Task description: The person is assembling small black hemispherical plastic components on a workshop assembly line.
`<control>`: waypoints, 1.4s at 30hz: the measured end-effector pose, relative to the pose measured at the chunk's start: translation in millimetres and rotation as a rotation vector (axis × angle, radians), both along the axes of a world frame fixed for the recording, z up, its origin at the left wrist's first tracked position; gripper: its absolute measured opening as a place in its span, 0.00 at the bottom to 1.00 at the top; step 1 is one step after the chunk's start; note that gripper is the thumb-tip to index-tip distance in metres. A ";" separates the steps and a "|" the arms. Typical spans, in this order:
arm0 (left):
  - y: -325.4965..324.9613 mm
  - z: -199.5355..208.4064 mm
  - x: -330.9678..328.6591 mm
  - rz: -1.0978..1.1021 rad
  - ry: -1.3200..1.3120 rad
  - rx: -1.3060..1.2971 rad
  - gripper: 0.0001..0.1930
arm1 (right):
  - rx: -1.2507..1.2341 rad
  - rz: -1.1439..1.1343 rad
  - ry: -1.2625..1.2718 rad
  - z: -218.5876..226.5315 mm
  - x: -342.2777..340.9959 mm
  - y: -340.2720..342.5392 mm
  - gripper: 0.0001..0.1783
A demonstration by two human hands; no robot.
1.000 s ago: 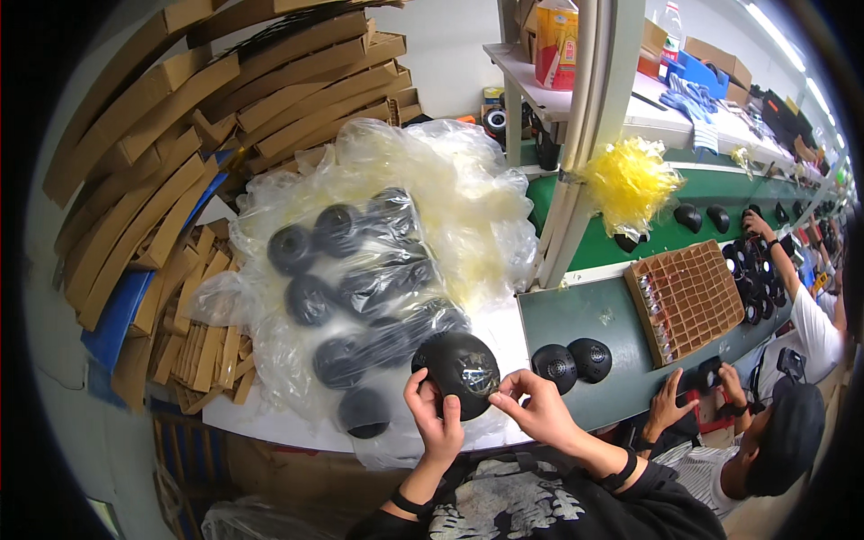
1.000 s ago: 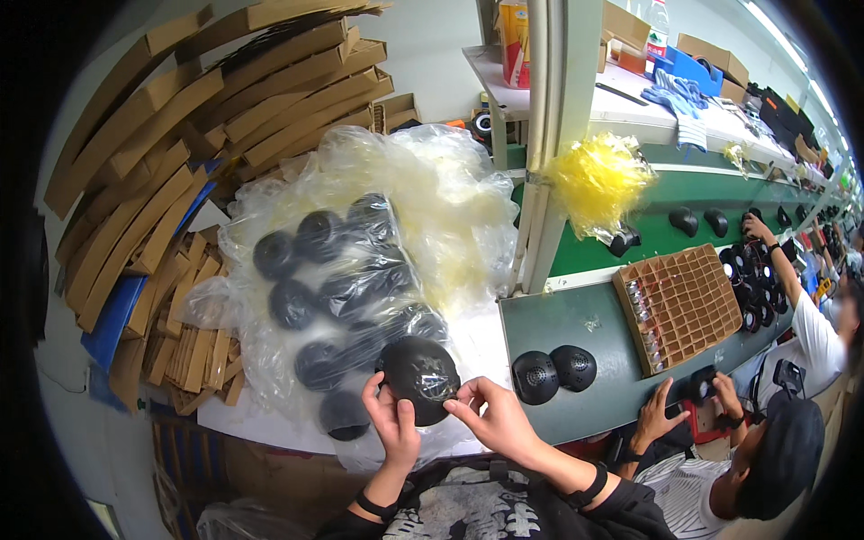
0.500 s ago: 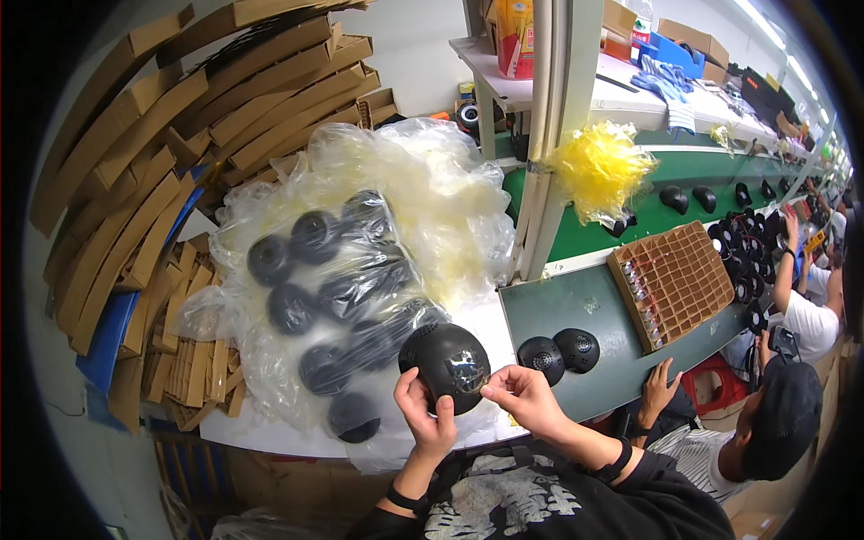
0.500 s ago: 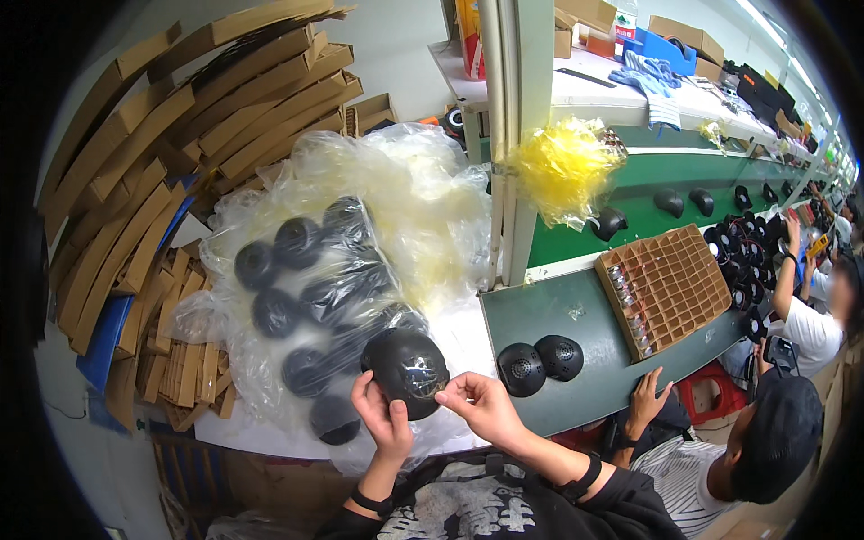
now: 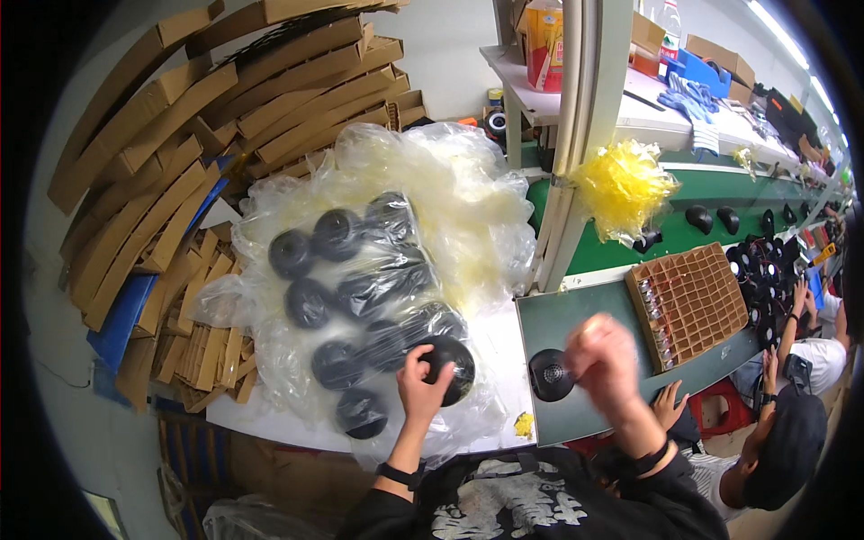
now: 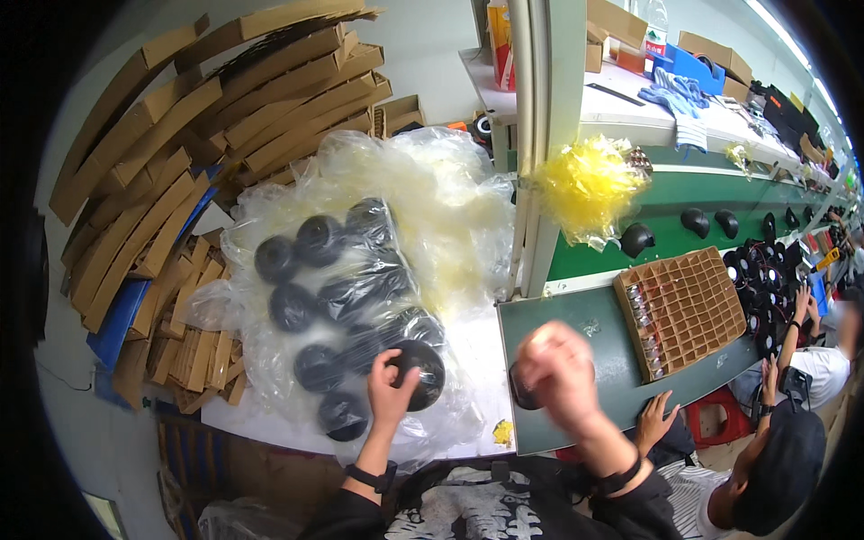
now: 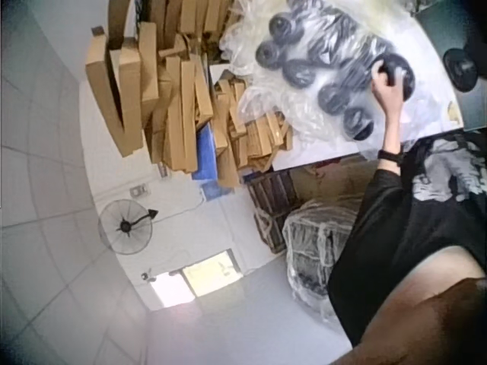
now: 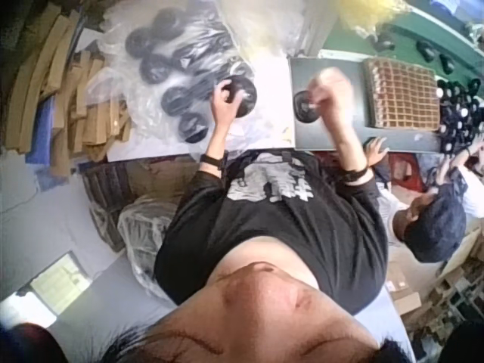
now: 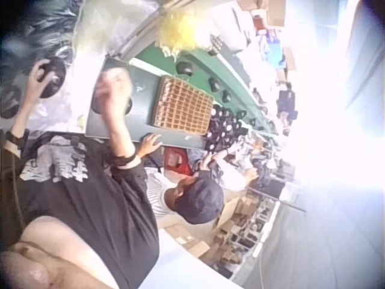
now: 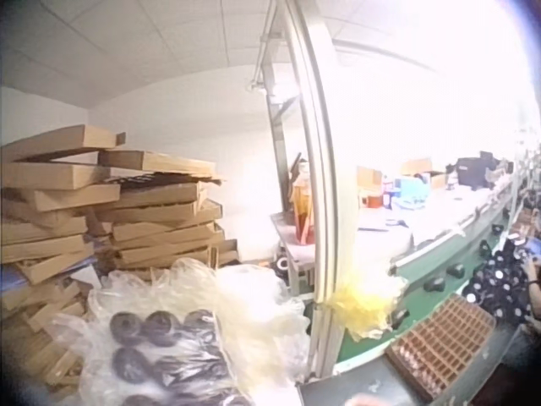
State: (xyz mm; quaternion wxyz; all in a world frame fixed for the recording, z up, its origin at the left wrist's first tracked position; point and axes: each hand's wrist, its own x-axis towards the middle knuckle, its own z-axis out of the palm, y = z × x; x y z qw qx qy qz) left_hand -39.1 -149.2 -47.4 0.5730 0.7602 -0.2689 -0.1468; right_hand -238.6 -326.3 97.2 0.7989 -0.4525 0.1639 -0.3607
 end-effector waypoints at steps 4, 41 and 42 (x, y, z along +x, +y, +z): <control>-2.1 51.5 -19.1 -0.013 0.268 -0.345 0.23 | -0.380 0.052 0.368 4.6 -9.1 -24.6 0.08; 17.6 87.5 -52.8 -0.272 0.672 -0.237 0.18 | -0.908 0.374 0.333 -22.1 24.4 38.2 0.10; 17.4 91.3 -52.8 -0.244 0.697 -0.260 0.19 | -0.911 0.372 0.333 -19.8 23.6 38.5 0.10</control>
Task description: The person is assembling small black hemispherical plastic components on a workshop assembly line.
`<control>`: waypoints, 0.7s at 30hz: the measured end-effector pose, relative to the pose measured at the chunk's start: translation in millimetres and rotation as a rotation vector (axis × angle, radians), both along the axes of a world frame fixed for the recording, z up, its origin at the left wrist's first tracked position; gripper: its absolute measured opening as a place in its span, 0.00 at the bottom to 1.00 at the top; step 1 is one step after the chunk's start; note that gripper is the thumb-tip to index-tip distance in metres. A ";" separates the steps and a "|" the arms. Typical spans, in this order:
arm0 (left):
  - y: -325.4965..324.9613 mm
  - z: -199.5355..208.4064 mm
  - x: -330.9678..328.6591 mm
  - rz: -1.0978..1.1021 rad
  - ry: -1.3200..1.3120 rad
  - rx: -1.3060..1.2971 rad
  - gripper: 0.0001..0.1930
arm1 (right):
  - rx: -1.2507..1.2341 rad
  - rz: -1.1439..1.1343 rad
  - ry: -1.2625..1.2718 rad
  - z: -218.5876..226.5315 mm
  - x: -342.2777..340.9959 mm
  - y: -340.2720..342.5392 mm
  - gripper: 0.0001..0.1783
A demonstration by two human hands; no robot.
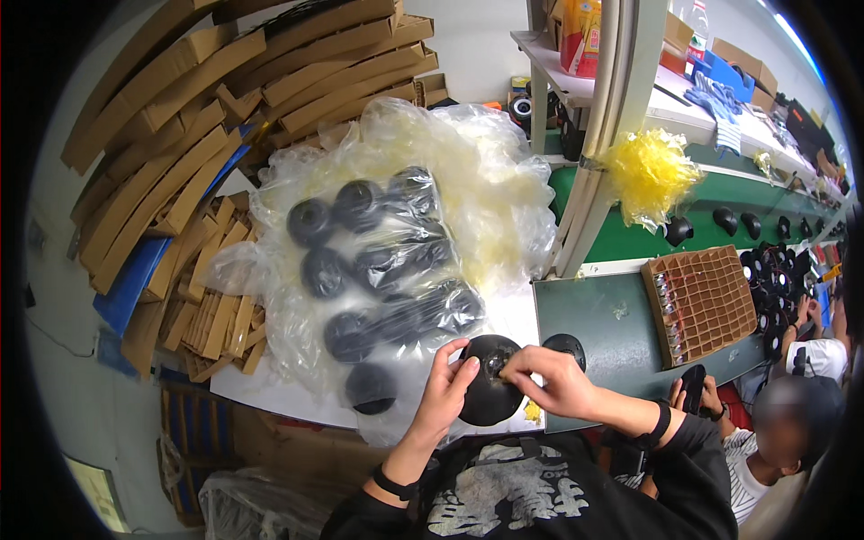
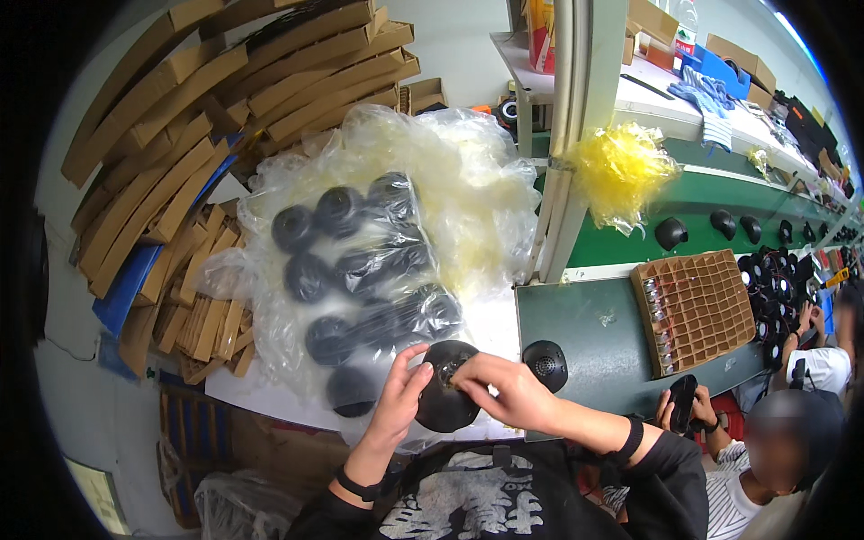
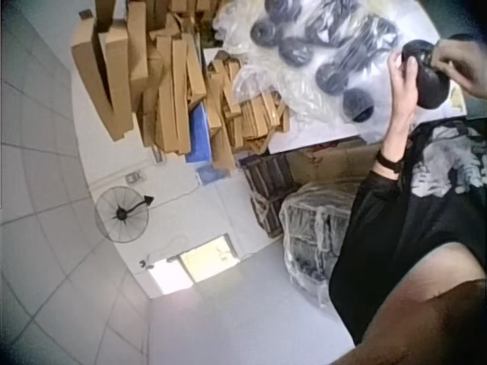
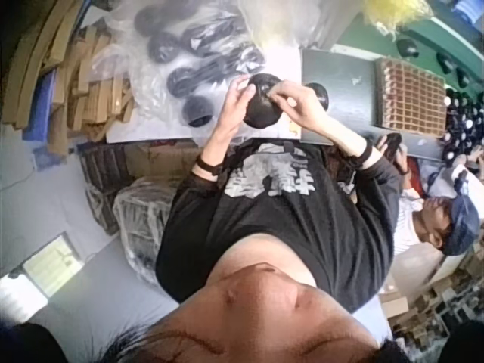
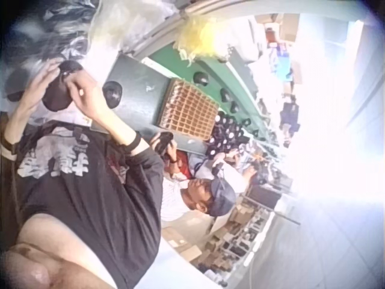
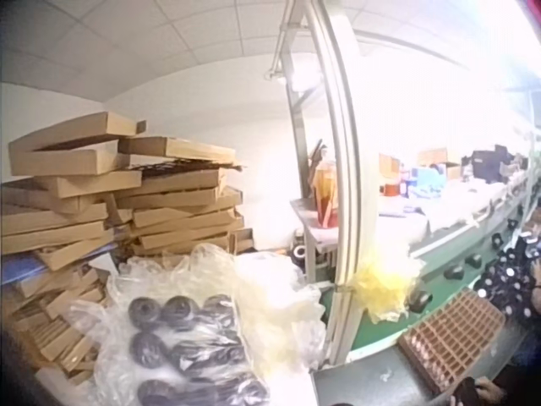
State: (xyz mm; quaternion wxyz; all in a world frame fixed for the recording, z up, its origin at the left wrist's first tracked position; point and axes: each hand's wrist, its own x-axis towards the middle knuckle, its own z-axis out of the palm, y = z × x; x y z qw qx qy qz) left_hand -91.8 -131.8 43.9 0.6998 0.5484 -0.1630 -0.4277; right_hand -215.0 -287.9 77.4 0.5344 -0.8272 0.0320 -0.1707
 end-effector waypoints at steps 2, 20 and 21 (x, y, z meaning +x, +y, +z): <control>-0.9 1.1 2.1 0.025 0.028 -0.010 0.19 | -0.171 0.145 -0.172 4.1 -1.5 -0.3 0.13; -15.1 8.0 -12.0 -0.004 -0.381 -0.123 0.25 | 0.920 -0.174 -0.232 14.0 -8.1 -43.6 0.07; -25.1 4.6 -13.8 0.073 -0.440 -0.160 0.26 | 0.858 -0.086 -0.177 18.0 -9.2 -42.5 0.07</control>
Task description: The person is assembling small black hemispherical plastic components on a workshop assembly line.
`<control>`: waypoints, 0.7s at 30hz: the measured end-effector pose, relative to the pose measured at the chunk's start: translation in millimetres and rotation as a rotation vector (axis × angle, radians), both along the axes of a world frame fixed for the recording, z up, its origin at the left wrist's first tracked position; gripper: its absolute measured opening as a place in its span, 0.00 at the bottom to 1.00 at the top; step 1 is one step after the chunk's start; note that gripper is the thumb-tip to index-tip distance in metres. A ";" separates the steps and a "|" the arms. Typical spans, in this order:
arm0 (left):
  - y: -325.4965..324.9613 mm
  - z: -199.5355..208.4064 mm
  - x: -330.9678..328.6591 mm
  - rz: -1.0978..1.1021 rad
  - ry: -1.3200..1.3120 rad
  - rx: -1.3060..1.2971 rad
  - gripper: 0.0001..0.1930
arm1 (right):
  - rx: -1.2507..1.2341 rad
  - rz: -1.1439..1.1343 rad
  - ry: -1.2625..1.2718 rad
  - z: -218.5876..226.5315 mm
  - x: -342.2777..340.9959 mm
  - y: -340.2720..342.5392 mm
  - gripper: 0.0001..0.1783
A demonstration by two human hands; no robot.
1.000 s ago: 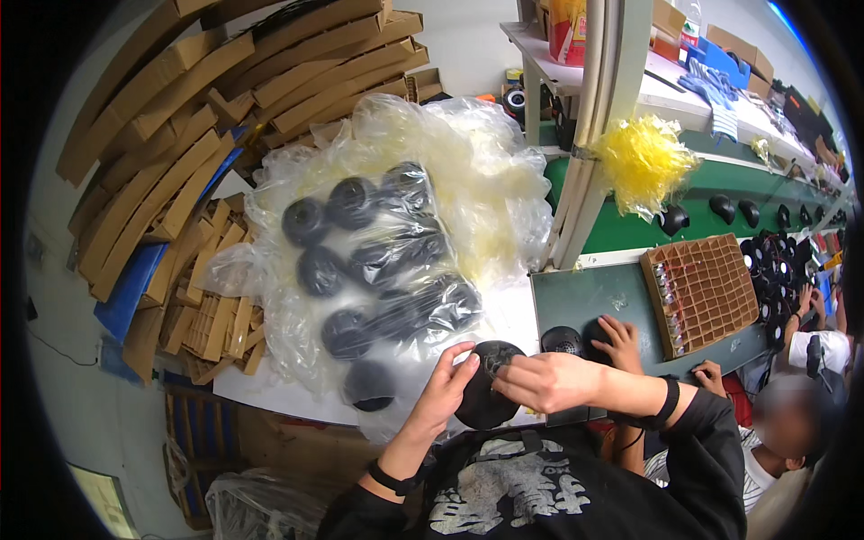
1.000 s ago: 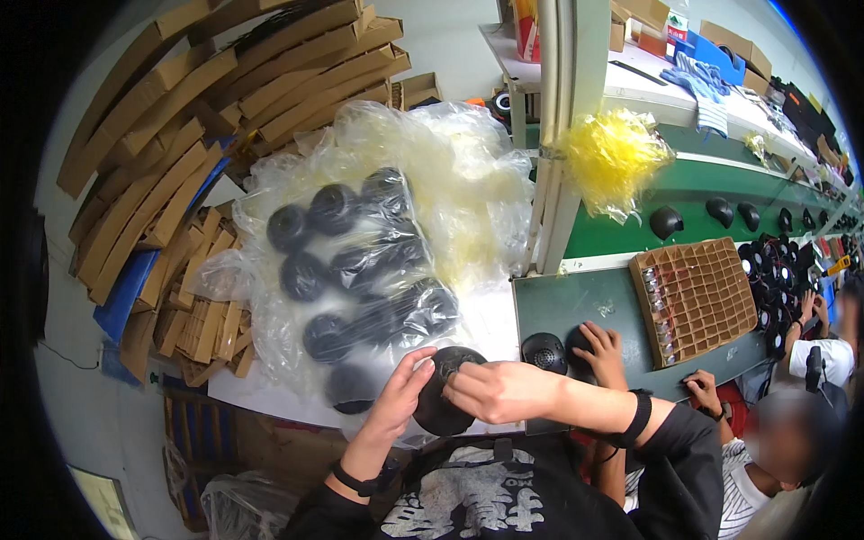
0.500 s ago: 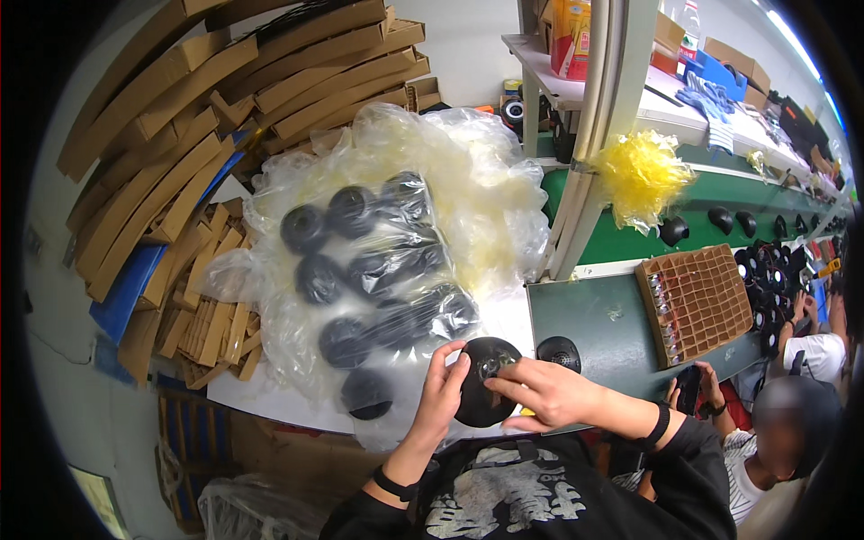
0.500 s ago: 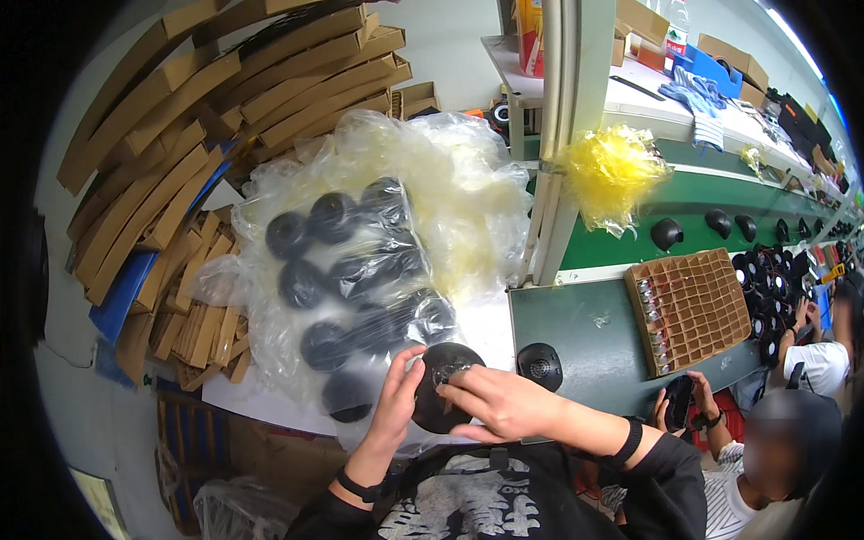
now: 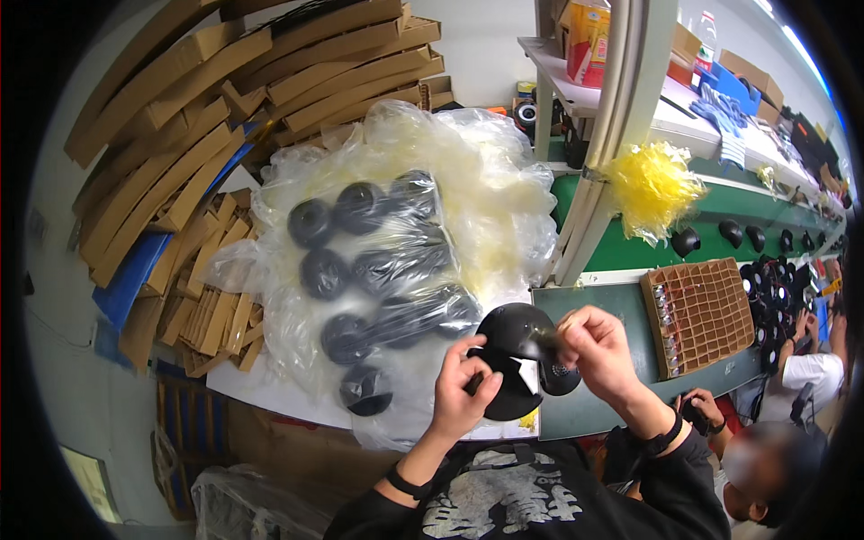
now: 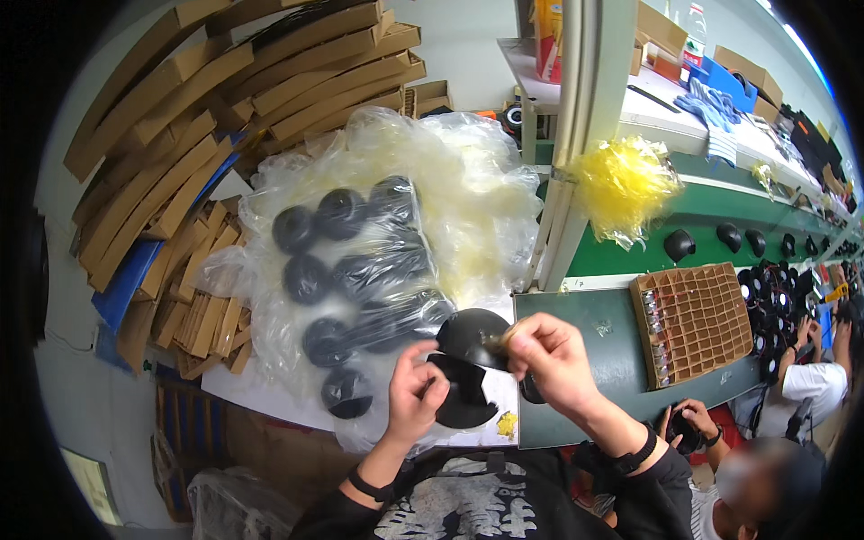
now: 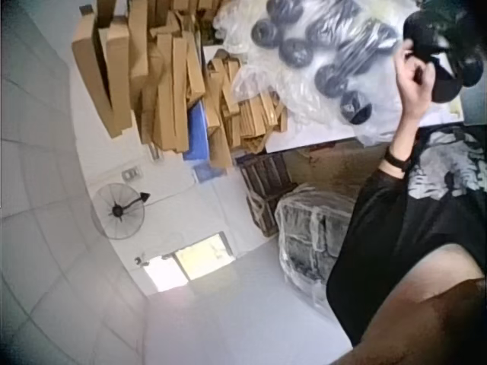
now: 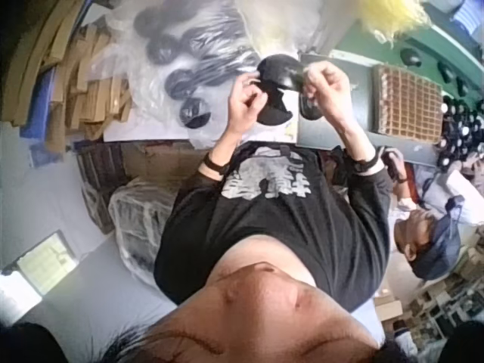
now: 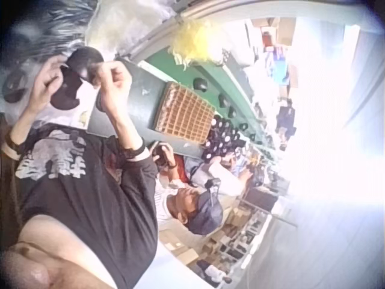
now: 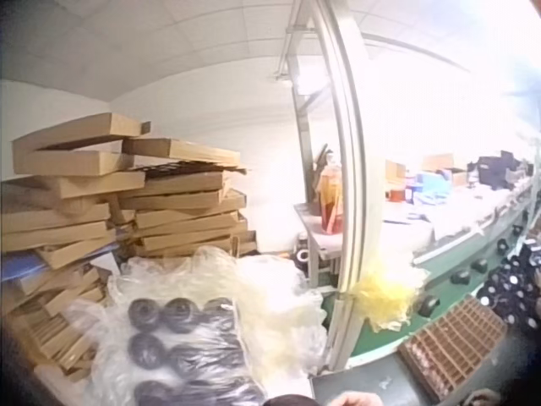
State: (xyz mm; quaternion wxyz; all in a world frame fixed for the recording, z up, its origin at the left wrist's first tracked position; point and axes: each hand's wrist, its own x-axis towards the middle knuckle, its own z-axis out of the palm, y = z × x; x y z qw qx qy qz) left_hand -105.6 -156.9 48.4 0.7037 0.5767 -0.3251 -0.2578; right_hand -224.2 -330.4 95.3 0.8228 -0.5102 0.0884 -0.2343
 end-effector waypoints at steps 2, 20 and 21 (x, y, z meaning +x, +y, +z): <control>-12.0 3.9 -5.0 0.130 -0.057 -0.054 0.27 | -0.065 0.066 0.012 5.9 3.3 12.8 0.06; -29.6 33.7 15.1 0.060 0.079 -0.112 0.28 | 0.151 0.062 -0.205 25.5 -12.7 9.0 0.09; -23.4 28.0 23.3 0.190 -0.077 -0.055 0.29 | -0.038 -0.174 -0.257 35.2 -21.3 -0.5 0.12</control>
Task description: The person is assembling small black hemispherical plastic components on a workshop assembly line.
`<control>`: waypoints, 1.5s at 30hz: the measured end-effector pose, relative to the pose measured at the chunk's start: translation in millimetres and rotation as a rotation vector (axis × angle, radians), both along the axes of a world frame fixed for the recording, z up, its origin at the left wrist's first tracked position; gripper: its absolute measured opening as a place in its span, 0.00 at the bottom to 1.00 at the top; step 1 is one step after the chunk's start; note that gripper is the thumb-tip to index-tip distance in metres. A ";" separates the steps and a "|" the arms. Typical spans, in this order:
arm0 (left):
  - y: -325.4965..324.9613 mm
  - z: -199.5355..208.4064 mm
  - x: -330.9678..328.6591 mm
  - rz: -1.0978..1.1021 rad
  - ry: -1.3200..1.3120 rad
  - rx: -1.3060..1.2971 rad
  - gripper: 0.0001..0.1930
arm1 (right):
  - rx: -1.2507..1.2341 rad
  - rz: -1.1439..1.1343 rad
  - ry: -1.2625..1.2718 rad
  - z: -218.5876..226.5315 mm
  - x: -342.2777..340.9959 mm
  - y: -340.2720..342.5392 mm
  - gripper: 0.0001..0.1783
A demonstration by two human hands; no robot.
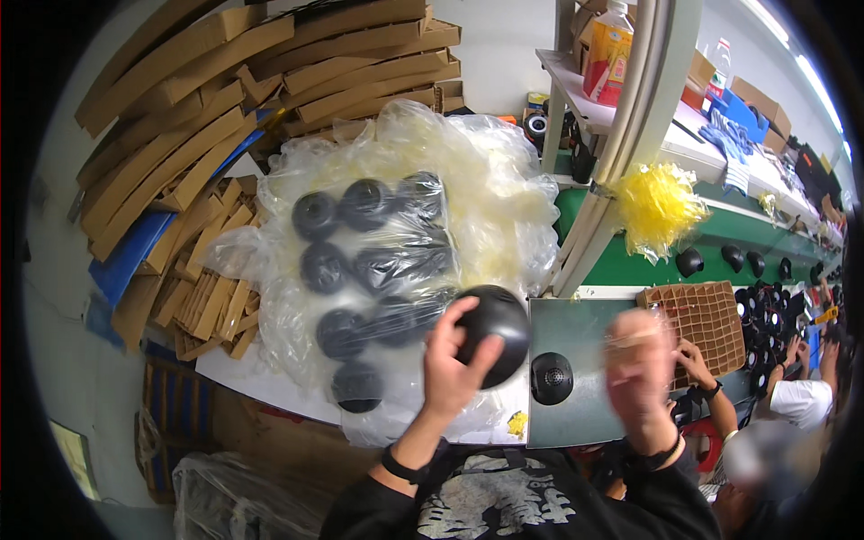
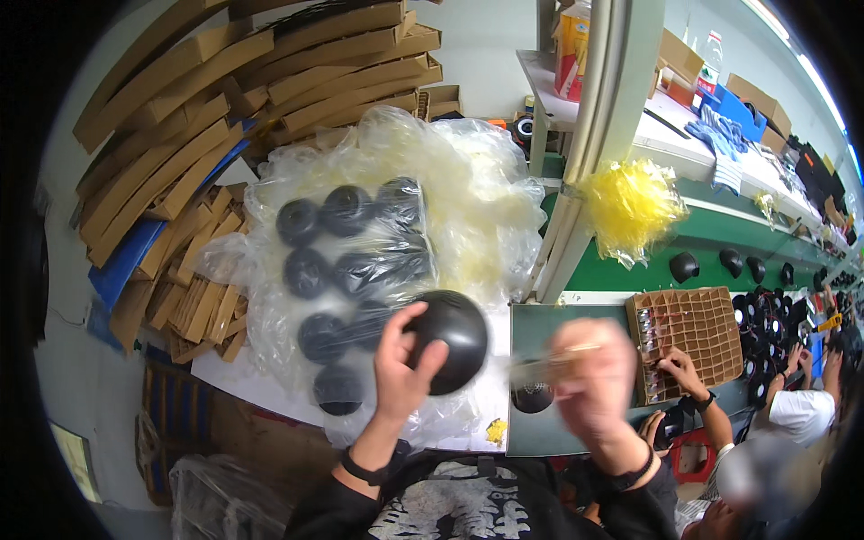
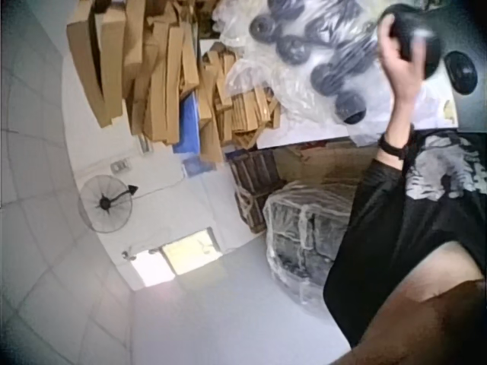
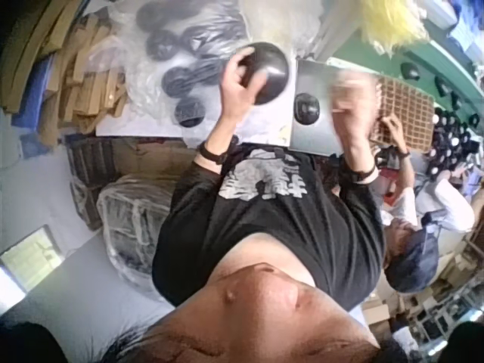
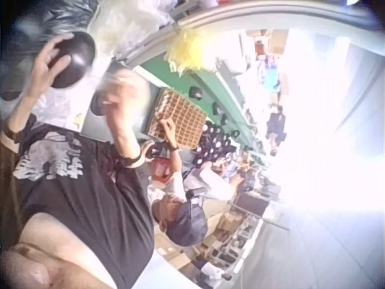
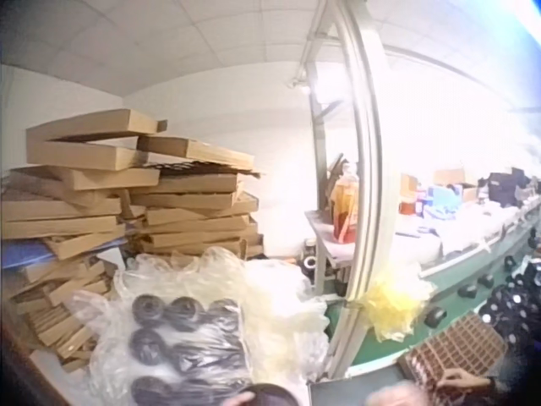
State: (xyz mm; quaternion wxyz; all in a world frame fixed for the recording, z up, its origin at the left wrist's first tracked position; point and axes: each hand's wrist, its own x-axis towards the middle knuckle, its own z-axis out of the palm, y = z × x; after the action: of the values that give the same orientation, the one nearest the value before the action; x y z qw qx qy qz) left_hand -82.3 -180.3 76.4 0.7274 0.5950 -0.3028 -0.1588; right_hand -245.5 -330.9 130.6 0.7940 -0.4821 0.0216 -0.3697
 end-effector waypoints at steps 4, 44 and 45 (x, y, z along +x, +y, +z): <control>46.5 -18.2 39.3 0.215 -0.107 0.021 0.27 | -0.906 -1.066 -0.197 57.2 -51.5 -76.8 0.05; 38.1 -93.2 -44.6 -0.652 1.107 0.013 0.14 | 0.186 -0.743 0.302 -132.5 -31.1 -117.8 0.26; 38.4 -92.1 -37.0 -0.581 1.202 -0.088 0.18 | -0.064 -0.953 0.613 -151.3 -31.9 -115.4 0.31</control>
State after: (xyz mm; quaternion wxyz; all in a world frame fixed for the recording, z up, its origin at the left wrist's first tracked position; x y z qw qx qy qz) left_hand -119.4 -141.9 -15.7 0.7206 0.2671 0.0012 -0.6399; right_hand -277.4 -446.3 -20.8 0.4819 -0.5282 0.4551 -0.5307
